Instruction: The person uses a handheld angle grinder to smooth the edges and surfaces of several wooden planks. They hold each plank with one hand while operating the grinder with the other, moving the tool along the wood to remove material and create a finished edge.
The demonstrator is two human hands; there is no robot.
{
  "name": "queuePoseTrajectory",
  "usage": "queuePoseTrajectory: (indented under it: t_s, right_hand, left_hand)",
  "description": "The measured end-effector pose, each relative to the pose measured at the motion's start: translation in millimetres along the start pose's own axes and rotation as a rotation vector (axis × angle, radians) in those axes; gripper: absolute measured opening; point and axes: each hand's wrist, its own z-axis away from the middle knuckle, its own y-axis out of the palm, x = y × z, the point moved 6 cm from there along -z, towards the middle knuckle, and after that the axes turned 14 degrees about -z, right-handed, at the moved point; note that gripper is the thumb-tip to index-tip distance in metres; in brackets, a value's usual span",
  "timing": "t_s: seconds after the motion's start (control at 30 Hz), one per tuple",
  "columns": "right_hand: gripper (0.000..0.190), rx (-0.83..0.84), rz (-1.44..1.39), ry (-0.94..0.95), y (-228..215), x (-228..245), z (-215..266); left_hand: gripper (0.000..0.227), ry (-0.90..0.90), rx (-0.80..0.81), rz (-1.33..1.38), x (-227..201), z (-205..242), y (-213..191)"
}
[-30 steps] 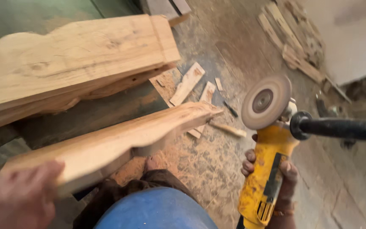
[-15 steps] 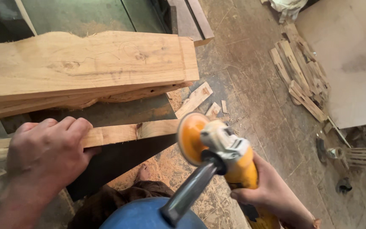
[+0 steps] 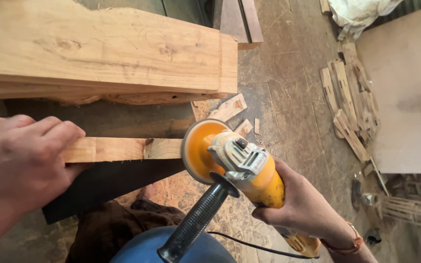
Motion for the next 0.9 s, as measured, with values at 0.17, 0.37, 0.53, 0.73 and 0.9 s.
queuePoseTrajectory:
  t_s: [0.17,0.37,0.53,0.73,0.9]
  right_hand:
    - [0.088,-0.005,0.086,0.024,-11.5,-12.6,-8.8]
    - [0.089,0.051,0.099,-0.001,-25.3,-33.8,-16.8]
    - [0.094,0.069,0.122,-0.045,-32.9,-45.8,-15.3]
    - [0.094,0.054,0.222,-0.002,-41.3,-43.7,-11.2]
    - [0.092,-0.015,0.315,0.174,-55.7,-51.2,-7.3]
  left_hand:
    - [0.047,-0.027,-0.071,0.214,0.1,0.5,7.9]
    - [0.051,0.0,0.016,0.131,-2.1,2.7,27.0]
    - [0.055,0.046,-0.01,0.204,-4.8,-0.1,32.2]
    - [0.055,-0.014,0.061,0.197,-4.3,0.9,38.7]
    - [0.054,0.0,0.101,0.154,-5.7,-0.3,40.3]
